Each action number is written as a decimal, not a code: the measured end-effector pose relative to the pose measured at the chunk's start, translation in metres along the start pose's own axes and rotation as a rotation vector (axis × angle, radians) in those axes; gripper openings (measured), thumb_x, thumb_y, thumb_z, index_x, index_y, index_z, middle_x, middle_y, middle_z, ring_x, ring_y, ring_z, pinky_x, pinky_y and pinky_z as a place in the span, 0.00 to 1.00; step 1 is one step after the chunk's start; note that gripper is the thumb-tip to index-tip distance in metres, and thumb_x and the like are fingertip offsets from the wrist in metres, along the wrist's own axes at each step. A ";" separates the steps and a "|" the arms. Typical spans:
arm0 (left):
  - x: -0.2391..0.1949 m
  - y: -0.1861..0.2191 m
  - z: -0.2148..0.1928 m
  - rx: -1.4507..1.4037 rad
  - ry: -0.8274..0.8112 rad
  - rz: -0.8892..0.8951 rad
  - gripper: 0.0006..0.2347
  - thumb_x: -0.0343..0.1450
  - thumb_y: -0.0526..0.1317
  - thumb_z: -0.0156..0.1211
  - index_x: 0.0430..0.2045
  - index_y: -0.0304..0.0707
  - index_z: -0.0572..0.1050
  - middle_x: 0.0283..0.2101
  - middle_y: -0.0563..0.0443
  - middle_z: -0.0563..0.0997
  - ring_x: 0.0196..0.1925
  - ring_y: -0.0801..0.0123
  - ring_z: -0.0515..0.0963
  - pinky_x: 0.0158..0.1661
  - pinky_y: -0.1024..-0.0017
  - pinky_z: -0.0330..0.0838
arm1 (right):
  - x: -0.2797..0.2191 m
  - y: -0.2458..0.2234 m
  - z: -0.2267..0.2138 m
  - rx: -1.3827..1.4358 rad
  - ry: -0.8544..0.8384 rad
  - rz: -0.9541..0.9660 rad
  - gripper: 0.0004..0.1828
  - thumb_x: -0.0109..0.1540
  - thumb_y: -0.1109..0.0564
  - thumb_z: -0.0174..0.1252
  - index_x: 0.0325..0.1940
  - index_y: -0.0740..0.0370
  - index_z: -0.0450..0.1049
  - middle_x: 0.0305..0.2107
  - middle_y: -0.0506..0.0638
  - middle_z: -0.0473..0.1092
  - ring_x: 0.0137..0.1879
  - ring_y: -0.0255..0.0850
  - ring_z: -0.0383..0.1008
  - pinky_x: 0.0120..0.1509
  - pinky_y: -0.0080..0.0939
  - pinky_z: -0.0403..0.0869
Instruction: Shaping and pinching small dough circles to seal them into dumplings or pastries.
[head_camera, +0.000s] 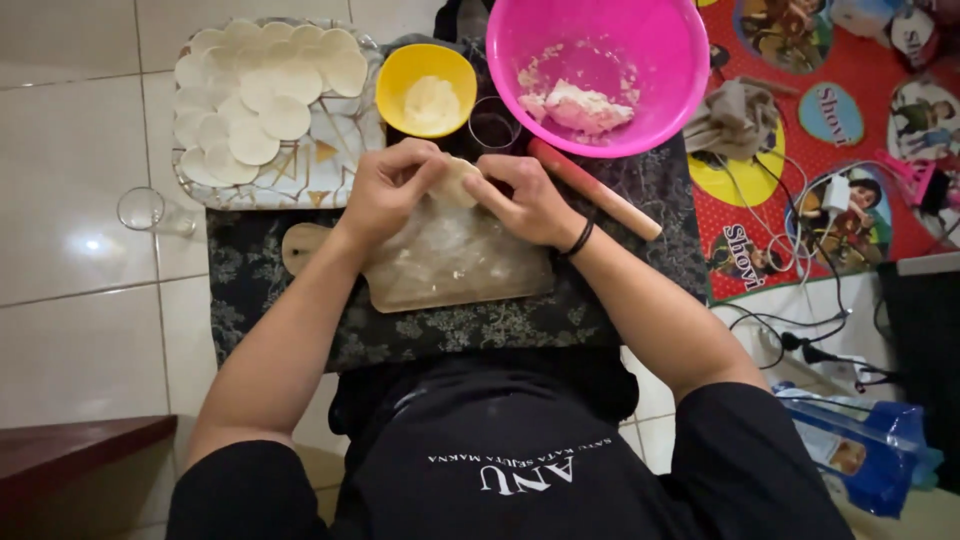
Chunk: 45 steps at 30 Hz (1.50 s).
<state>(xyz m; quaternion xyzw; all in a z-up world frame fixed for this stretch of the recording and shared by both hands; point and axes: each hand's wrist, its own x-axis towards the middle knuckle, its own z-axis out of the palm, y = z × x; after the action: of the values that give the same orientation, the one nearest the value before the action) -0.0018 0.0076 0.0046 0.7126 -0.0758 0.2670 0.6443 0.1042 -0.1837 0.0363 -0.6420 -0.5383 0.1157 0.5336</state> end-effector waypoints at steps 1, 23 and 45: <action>-0.001 -0.001 0.000 -0.003 0.004 0.001 0.03 0.75 0.30 0.66 0.31 0.29 0.82 0.35 0.45 0.83 0.39 0.70 0.78 0.48 0.68 0.75 | 0.001 0.003 0.001 -0.002 -0.004 0.001 0.16 0.71 0.54 0.55 0.29 0.59 0.72 0.19 0.52 0.65 0.26 0.40 0.66 0.35 0.40 0.70; -0.002 -0.014 0.011 -0.083 0.028 0.107 0.03 0.68 0.27 0.73 0.28 0.26 0.83 0.32 0.44 0.78 0.40 0.64 0.79 0.46 0.70 0.74 | 0.006 -0.016 0.006 -0.030 -0.034 -0.163 0.15 0.68 0.58 0.59 0.28 0.61 0.69 0.20 0.56 0.67 0.26 0.52 0.70 0.34 0.45 0.70; 0.006 0.022 0.015 -0.321 0.019 -0.114 0.01 0.73 0.29 0.67 0.33 0.29 0.80 0.25 0.48 0.81 0.28 0.75 0.82 0.30 0.81 0.75 | 0.013 -0.042 0.006 -0.228 0.006 -0.150 0.12 0.65 0.60 0.64 0.29 0.65 0.71 0.24 0.58 0.70 0.29 0.56 0.72 0.35 0.47 0.72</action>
<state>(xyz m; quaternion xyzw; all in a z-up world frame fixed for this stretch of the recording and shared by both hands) -0.0023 -0.0086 0.0263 0.6012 -0.0707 0.2211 0.7646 0.0812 -0.1762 0.0729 -0.6569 -0.5927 0.0114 0.4659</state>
